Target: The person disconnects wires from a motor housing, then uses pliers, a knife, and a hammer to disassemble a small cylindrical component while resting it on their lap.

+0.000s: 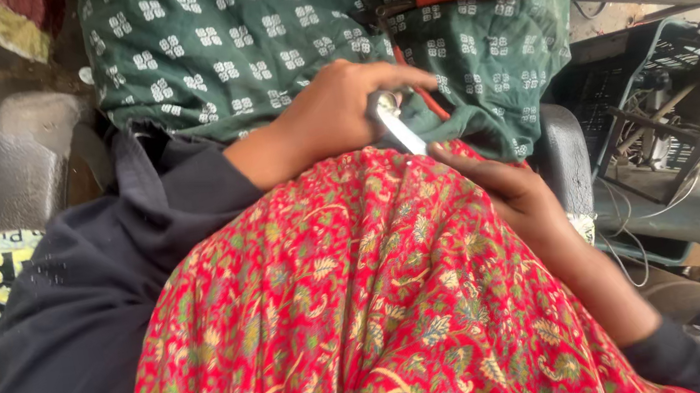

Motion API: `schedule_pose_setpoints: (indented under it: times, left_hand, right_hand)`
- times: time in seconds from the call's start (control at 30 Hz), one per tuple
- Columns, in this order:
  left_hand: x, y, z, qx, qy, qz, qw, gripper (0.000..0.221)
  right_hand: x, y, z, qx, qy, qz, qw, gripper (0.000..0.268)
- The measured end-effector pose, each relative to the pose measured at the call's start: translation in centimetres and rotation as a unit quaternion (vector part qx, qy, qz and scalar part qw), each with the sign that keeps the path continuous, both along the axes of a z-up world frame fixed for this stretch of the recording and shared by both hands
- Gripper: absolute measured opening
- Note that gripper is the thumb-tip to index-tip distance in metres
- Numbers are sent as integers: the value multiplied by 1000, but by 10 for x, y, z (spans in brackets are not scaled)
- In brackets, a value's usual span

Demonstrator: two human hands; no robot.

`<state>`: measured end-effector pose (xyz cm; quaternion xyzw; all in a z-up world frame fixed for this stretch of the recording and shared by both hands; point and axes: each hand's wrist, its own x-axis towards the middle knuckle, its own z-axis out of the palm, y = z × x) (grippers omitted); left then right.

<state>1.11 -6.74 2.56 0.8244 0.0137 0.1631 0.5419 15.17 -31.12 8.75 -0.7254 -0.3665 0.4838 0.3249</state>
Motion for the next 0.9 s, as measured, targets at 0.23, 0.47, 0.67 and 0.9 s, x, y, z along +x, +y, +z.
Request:
schedule_pose_setpoints:
  times: [0.23,0.47,0.67,0.9]
  left_hand:
    - [-9,7,19,-57,-51,66,995,36]
    - [-8,8,22,-12,16,23,1000,40]
    - [-2,8,15,5,39,-42,998,44]
    - [-1,6,20,26,78,-46,996,39]
  right_hand:
    - [9,-18,12,137,-139,-17,981,45]
    - [-10,6,55,104,-302,36,947,49]
    - [-15,15,73,45,-429,105,896,46]
    - [-21,25,92,-35,-425,131,895,48]
